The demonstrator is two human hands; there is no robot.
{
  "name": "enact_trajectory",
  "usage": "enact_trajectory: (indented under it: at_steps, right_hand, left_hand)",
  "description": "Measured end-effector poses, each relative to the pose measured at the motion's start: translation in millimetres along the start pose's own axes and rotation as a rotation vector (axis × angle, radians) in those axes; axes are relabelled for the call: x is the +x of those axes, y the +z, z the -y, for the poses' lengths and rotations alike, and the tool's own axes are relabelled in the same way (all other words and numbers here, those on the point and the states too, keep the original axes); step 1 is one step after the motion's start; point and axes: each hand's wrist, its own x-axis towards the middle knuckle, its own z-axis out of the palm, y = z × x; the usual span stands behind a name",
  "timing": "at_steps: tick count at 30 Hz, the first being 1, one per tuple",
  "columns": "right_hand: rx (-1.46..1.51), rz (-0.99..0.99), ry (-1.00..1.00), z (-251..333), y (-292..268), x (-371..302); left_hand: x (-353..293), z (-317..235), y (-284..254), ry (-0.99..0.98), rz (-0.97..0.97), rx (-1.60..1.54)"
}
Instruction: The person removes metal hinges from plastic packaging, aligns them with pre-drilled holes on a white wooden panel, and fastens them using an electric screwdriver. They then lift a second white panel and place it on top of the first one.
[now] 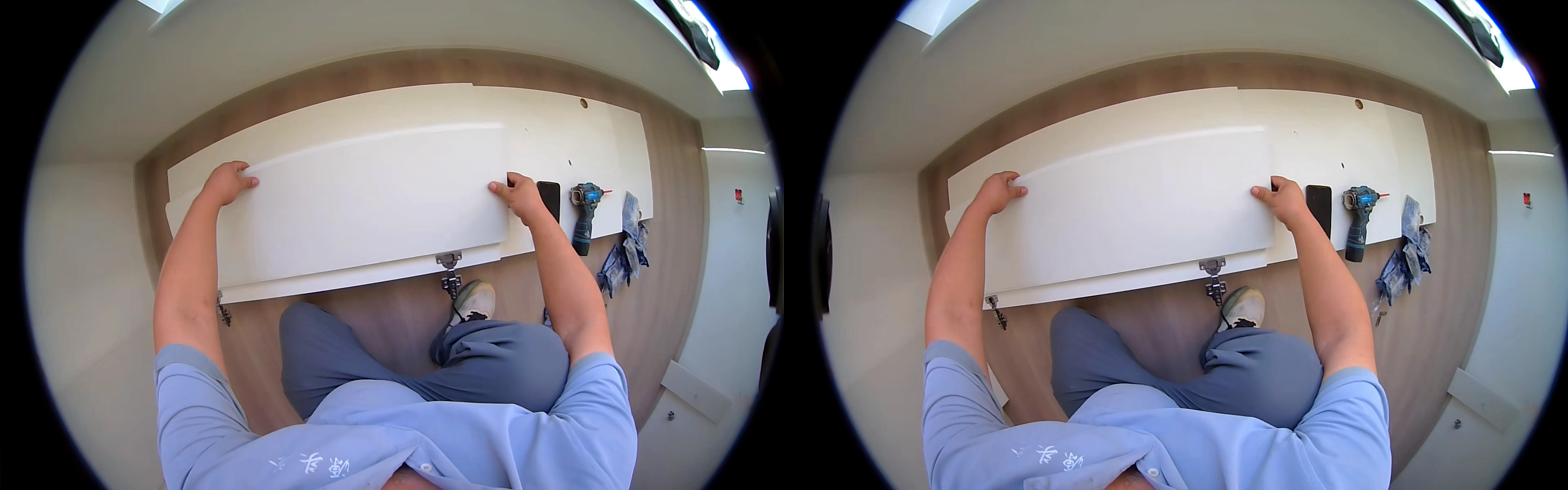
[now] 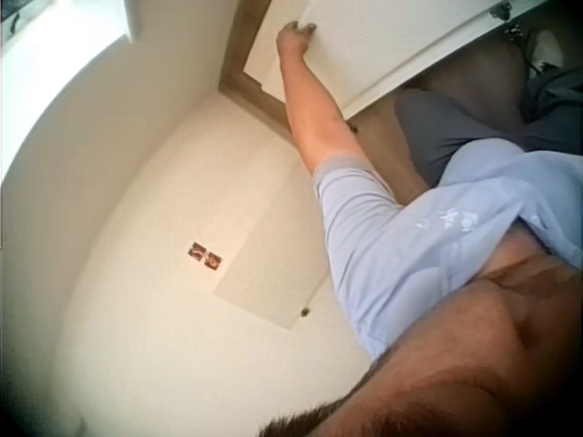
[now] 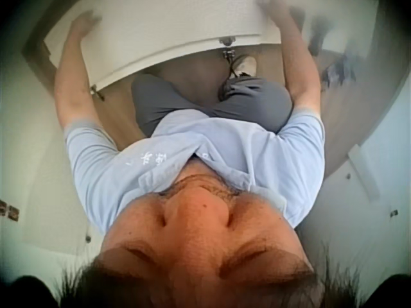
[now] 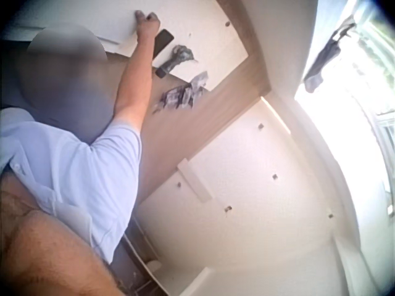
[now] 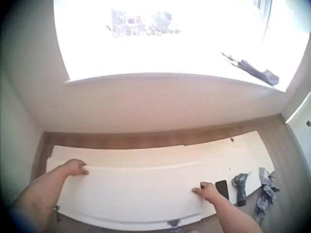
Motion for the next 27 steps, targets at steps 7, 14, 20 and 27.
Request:
enact_trajectory:
  at_steps: [7, 14, 20, 27]
  right_hand:
    - [-0.127, -0.049, -0.127, -22.1, 7.0, -3.6]
    - [-0.232, -0.185, -0.219, -44.0, 20.2, -27.0]
    - [-0.210, -0.462, -0.348, -102.5, -14.7, -45.5]
    - [-0.339, -0.953, 0.058, -205.7, -88.4, -34.6]
  left_hand:
    - [13.3, 20.4, 34.6, 0.058, -0.010, 0.001]
    - [-13.1, 4.4, 71.1, -0.008, -0.101, 0.032]
    - [-47.3, -18.5, 94.6, -0.019, -0.111, 0.134]
    - [-153.0, -50.6, 202.5, -0.209, 0.234, -1.311]
